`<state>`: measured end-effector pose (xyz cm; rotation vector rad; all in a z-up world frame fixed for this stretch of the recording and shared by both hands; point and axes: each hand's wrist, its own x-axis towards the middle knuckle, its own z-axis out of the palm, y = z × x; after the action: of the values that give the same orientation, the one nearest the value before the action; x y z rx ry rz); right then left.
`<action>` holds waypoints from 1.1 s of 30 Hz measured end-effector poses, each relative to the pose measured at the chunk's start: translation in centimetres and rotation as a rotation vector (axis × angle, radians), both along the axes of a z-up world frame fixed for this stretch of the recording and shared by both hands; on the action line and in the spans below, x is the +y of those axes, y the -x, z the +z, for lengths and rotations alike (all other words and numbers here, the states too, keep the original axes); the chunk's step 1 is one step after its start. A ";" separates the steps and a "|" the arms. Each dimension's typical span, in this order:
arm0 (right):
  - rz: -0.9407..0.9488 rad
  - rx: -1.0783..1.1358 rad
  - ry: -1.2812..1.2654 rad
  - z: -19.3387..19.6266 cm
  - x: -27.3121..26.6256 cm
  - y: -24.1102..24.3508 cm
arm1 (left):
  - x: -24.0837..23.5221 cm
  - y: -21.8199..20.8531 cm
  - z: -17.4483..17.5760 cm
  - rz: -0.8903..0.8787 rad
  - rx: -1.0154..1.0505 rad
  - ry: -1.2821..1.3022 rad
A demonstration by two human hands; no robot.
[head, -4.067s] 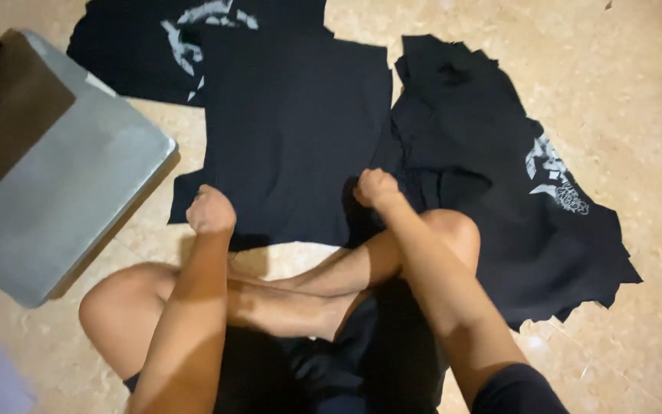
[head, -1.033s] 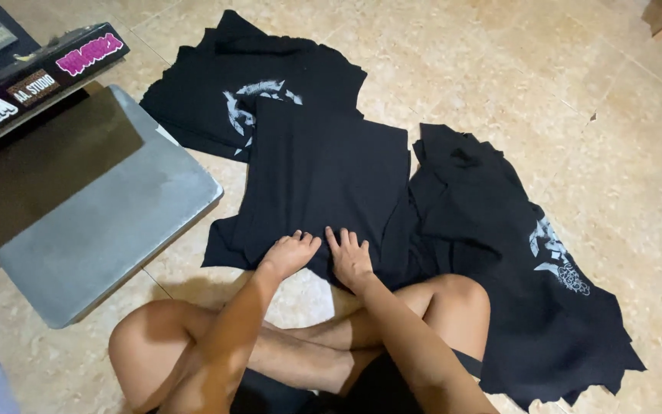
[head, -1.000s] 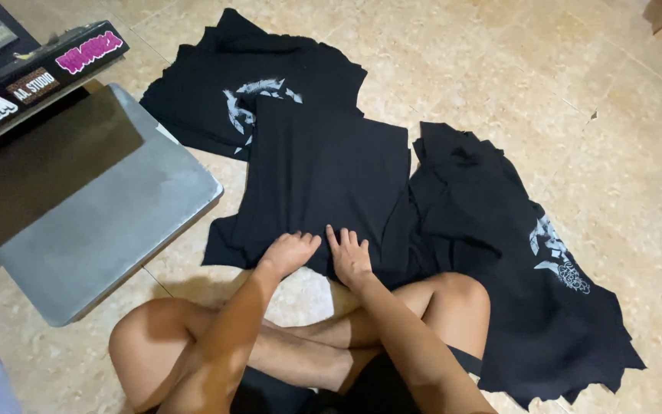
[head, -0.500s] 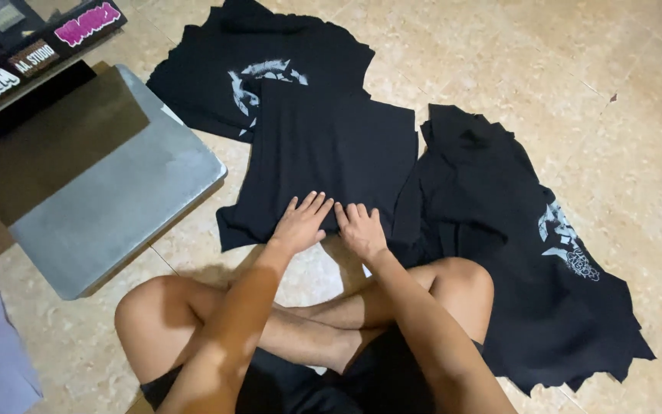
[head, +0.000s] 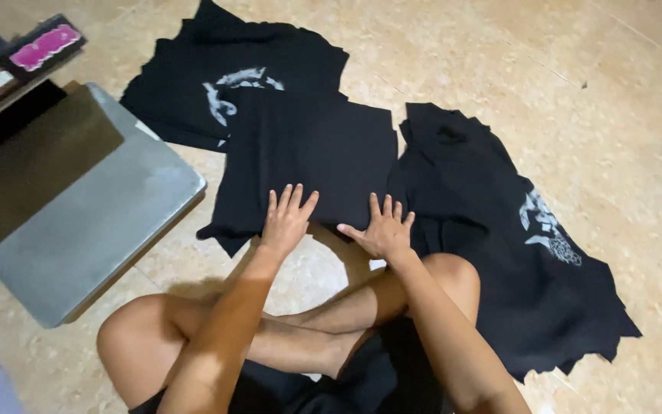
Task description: Sorting and smoothing printed black fabric panels on the floor before placing them into a heat press machine.
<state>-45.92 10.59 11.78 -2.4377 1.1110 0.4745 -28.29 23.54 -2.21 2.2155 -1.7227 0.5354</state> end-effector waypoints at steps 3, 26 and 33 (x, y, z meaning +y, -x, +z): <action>-0.044 0.176 0.011 -0.3 -0.2 0.3 | 0.1 0.7 -0.2 0.003 -0.003 0.024; -0.685 -0.034 -0.144 -22.5 -15.8 -6.1 | 0.7 2.2 -3.7 0.103 0.133 0.053; -0.738 -0.184 -0.065 -23.7 -18.0 -5.0 | 2.5 1.8 -2.5 0.027 0.414 -0.210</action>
<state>-40.94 -7.42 -11.92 -1.7833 1.7405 0.0444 -30.08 26.06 -4.66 2.2851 -1.5860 -0.1054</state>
